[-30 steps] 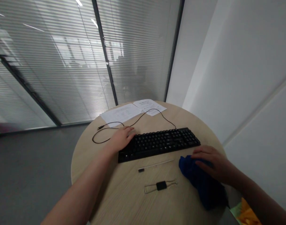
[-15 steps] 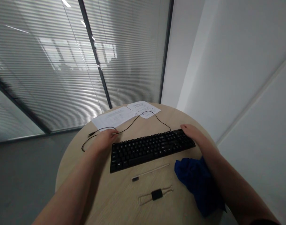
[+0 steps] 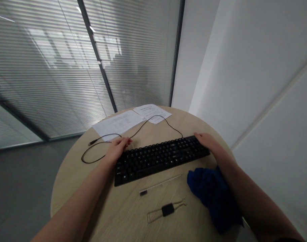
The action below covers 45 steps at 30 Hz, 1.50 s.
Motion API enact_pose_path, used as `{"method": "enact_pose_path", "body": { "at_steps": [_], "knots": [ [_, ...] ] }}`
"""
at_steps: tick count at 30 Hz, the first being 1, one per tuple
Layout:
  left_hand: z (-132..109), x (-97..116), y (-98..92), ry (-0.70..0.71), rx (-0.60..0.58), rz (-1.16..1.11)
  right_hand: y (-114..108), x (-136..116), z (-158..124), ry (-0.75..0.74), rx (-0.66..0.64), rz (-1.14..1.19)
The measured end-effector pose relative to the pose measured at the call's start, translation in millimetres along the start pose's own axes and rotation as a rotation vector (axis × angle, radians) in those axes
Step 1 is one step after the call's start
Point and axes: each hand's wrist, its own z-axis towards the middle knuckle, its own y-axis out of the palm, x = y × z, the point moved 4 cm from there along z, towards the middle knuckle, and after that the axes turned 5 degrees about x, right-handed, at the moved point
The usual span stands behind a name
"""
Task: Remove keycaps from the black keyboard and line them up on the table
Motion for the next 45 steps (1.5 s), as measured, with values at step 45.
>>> {"method": "enact_pose_path", "body": {
  "at_steps": [45],
  "knots": [
    [31.1,24.3,-44.2,0.283,-0.296,1.367,-8.4,3.4,-9.7,0.144,-0.18,1.419]
  ]
}}
